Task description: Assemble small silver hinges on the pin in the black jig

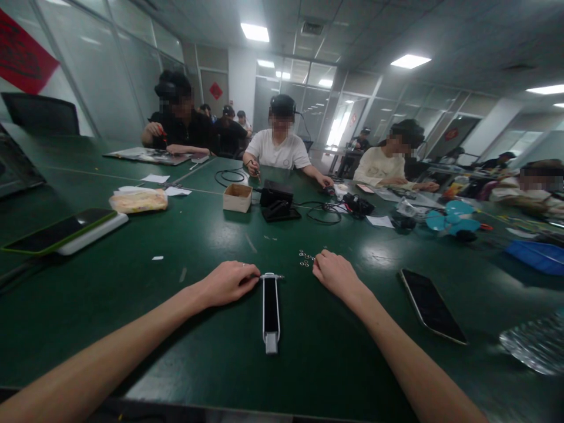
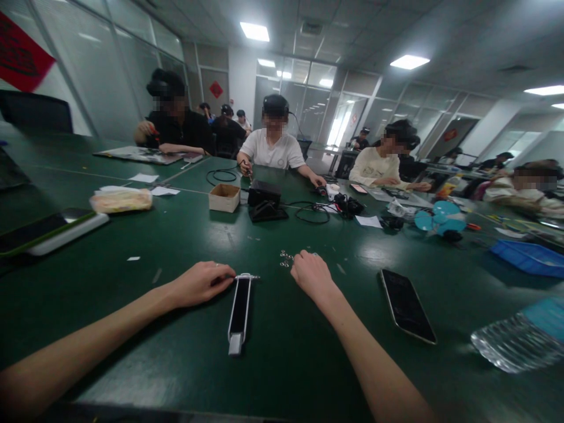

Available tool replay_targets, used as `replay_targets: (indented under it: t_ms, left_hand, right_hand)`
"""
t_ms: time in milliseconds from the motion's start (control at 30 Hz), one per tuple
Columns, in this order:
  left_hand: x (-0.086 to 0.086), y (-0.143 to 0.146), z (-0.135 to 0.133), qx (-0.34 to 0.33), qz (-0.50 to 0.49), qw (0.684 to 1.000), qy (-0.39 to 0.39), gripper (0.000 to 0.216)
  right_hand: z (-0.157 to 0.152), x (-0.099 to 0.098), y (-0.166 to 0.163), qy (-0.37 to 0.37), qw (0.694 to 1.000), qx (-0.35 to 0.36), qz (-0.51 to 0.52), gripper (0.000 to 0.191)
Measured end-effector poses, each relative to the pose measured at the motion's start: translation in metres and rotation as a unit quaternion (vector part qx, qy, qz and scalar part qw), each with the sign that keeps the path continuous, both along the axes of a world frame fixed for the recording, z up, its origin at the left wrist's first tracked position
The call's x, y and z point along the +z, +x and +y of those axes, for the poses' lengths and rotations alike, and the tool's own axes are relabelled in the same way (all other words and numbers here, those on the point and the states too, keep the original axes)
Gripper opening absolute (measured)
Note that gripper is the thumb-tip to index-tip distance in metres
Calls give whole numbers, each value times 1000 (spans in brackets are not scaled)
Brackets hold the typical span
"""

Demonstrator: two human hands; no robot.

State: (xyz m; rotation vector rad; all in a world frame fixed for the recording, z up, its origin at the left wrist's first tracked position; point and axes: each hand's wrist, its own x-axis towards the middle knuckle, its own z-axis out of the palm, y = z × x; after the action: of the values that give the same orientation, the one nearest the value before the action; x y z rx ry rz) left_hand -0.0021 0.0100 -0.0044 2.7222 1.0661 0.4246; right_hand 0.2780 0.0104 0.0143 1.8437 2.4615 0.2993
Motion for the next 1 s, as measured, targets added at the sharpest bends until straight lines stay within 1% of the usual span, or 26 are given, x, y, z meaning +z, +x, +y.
replay_targets:
  t_ms: [267,467,533,600,633,700,800,900,1000]
  left_hand:
    - [0,1,-1,4,-4,1000,5,21]
    - [1,0,0,2,4,1000,-1,22]
    - [1,0,0,3,5,1000,-1,22]
    - [1,0,0,3,6,1000,-2,22]
    - [0,0,-1,3,7,1000,-3,22]
    - [-1,1,0,4,8,1000,-1,22]
    - [-2,1,0,5,6,1000,0,21]
    - [-1,2,-1,9,4,1000,-4,20]
    - [1,3,-3,13,0,1000,-4,20]
  right_hand:
    - [3,-6,0,1,1000,-9,16,23]
    - [-1,-1,1,-3,998,-19,53,19]
    - [-4,0,-3,-2,998,-13,68,18]
    - [-8,-2,-9,-7,993,15,118,16]
    - [-10,-5,-14,-11,987,35,157,14]
    - [-14,-11,-23,-22,965,72,251,11]
    - [-19,-21,-37,-22,930,97,354,10]
    - [-23,-26,-45,-9,907,98,409,12]
    - [-25,-26,-48,-12,893,103,438,12]
